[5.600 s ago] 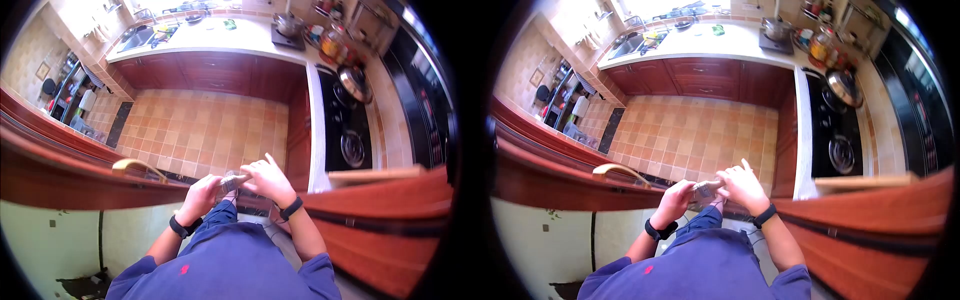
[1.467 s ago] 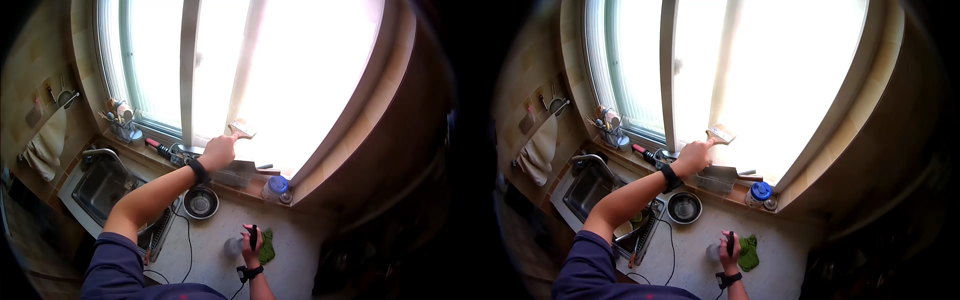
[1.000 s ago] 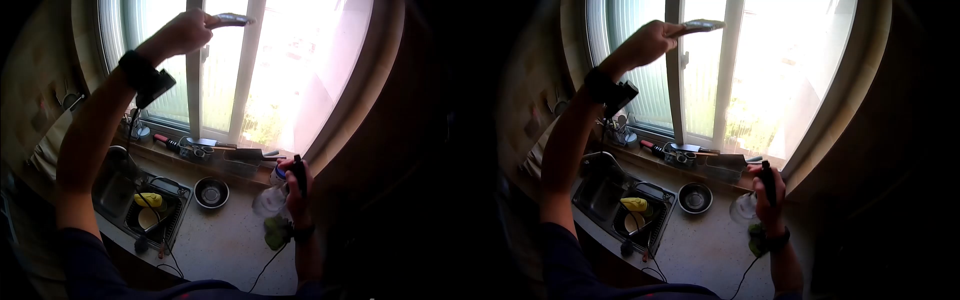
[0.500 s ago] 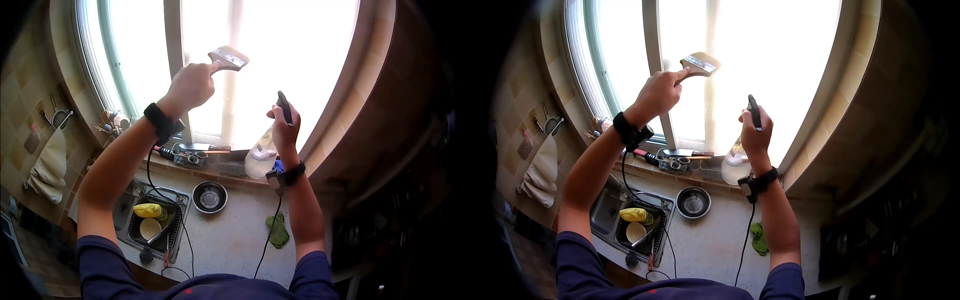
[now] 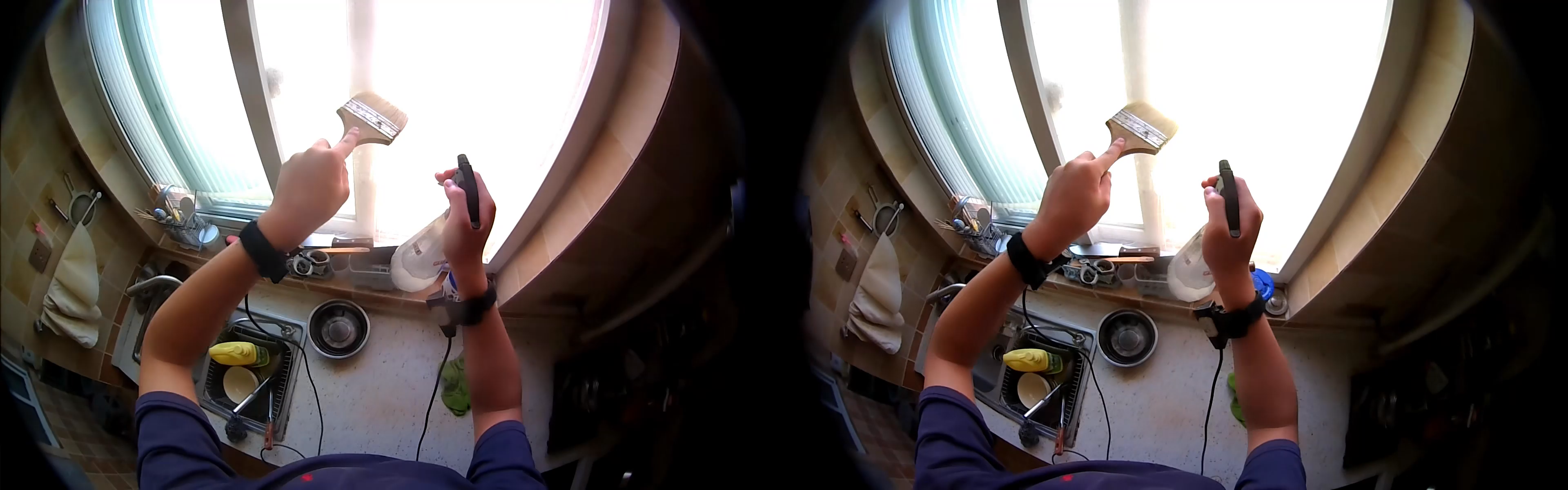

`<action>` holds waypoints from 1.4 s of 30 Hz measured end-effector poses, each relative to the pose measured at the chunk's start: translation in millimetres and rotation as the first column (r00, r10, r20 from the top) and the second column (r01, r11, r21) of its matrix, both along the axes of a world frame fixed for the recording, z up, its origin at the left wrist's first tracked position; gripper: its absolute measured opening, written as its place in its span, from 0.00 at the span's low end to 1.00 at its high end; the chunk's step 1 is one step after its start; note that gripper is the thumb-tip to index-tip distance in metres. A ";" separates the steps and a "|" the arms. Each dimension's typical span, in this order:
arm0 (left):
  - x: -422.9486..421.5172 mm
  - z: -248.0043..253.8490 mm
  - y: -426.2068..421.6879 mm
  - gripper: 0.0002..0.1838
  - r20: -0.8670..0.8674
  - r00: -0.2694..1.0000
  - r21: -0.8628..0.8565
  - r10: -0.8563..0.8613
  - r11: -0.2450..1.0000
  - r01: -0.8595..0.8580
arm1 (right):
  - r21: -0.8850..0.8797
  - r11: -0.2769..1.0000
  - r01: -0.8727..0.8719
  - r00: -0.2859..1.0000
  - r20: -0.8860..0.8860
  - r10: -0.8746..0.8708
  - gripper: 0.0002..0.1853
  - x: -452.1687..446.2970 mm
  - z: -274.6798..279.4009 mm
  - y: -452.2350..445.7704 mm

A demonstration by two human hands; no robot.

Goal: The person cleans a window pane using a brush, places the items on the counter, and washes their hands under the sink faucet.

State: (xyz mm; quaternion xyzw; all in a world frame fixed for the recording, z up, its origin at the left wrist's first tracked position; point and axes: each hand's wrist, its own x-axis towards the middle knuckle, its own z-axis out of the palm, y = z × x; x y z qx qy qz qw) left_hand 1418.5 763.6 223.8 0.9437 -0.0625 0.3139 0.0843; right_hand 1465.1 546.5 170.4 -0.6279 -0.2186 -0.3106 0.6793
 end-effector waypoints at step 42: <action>23.1 -3.8 -52.4 0.29 0.133 0.990 0.340 0.055 0.935 -0.097 | -0.067 0.991 -0.116 0.980 -0.172 0.103 0.11 -62.5 -89.0 -28.0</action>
